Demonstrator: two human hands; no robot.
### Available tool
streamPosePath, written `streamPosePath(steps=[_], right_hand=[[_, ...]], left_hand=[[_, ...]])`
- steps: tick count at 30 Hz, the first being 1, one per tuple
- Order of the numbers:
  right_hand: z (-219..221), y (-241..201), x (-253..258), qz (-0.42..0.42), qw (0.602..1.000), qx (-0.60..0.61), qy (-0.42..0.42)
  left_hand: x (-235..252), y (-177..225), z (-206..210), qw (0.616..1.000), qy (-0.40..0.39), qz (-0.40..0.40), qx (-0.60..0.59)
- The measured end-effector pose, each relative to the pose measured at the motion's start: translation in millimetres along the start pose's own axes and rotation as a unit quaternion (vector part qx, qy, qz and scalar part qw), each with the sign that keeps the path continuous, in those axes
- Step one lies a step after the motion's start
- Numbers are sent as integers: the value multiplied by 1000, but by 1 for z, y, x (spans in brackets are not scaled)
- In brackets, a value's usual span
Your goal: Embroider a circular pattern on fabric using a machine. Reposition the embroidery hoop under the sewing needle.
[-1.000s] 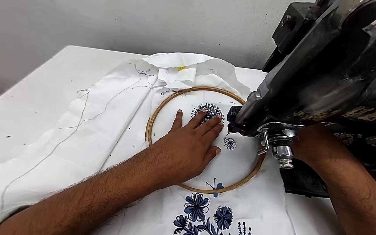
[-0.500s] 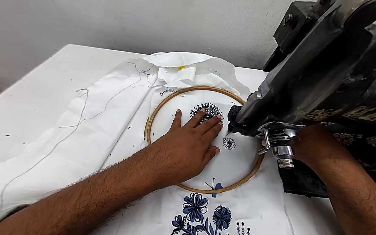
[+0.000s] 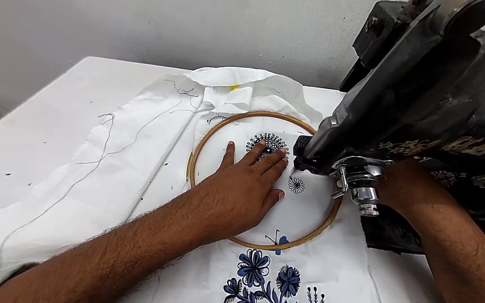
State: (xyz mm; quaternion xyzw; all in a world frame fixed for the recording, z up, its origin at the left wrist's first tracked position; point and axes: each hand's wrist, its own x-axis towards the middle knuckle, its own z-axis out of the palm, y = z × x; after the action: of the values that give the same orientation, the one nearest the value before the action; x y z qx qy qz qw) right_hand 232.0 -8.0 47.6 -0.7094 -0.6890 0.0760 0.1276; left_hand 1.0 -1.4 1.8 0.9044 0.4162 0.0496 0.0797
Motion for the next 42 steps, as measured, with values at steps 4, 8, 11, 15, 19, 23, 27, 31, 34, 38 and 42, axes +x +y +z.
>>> streamPosePath(steps=[4,8,11,15,19,23,27,31,34,38,42], right_hand=[[1,-3,-2,30,1000,9,4],[10,1,-4,14,998,47,47],[18,7,-3,-11,995,66,76],[19,9,-2,-38,993,78,85],[12,3,-1,-25,996,61,55],[1,-5,-2,13,1000,22,2],[2,-2,-2,-12,1000,9,16],[8,0,-4,2,999,36,37],[8,0,-5,0,998,39,41],[5,-2,-3,-29,999,22,22],[8,1,-3,-28,998,34,45]], left_hand=[[0,-2,-1,1000,-1,-2,-5],[1,-5,-3,1000,-11,-13,-4],[1,-7,-4,1000,-9,-11,-1],[1,-7,-5,1000,-16,-18,-1],[0,-5,-3,1000,-11,-13,3],[-1,-1,-3,1000,-9,-9,0],[-1,0,-2,1000,-7,-5,-2],[-1,-3,-4,1000,-13,-13,-3],[-2,-3,-3,1000,-8,-13,2],[-3,1,-8,999,-29,-15,5],[-3,-1,-6,1000,-26,-16,2]])
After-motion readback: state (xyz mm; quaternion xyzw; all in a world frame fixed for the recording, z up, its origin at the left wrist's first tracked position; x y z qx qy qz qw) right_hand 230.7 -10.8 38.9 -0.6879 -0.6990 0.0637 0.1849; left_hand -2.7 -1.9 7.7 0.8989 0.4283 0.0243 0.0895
